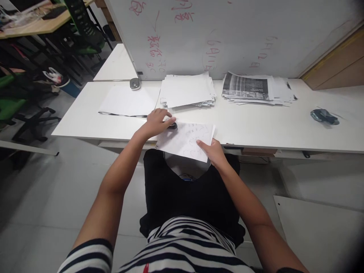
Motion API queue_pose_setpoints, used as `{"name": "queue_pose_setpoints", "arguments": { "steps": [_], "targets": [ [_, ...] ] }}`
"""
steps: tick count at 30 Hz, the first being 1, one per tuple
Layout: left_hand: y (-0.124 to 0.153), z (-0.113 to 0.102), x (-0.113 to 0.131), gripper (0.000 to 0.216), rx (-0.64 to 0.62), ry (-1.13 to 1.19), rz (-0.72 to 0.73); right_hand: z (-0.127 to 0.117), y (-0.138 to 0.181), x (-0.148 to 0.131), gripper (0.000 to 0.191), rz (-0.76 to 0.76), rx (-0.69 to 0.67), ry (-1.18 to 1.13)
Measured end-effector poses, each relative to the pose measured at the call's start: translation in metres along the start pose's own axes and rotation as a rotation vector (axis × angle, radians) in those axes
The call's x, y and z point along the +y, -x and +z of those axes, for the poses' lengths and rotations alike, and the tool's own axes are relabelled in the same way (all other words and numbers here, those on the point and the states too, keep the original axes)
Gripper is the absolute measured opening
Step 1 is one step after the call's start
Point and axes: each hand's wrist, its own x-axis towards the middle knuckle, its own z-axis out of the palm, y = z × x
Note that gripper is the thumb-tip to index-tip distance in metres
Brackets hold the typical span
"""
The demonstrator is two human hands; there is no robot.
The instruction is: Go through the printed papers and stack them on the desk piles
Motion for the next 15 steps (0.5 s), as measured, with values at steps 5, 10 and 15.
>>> {"name": "queue_pose_setpoints", "arguments": {
  "steps": [5,10,15],
  "targets": [
    [-0.032,0.015,0.003,0.033,0.180,0.130,0.085,-0.009,-0.007,-0.009,0.051,-0.040,-0.025,0.085],
    [-0.047,0.038,-0.013,0.027,0.253,0.096,0.074,-0.019,-0.013,-0.023,0.048,-0.056,-0.032,0.184],
    [-0.048,0.050,-0.018,0.027,0.228,0.110,0.096,-0.020,-0.011,-0.029,0.047,-0.044,-0.028,0.220]
  ]
}}
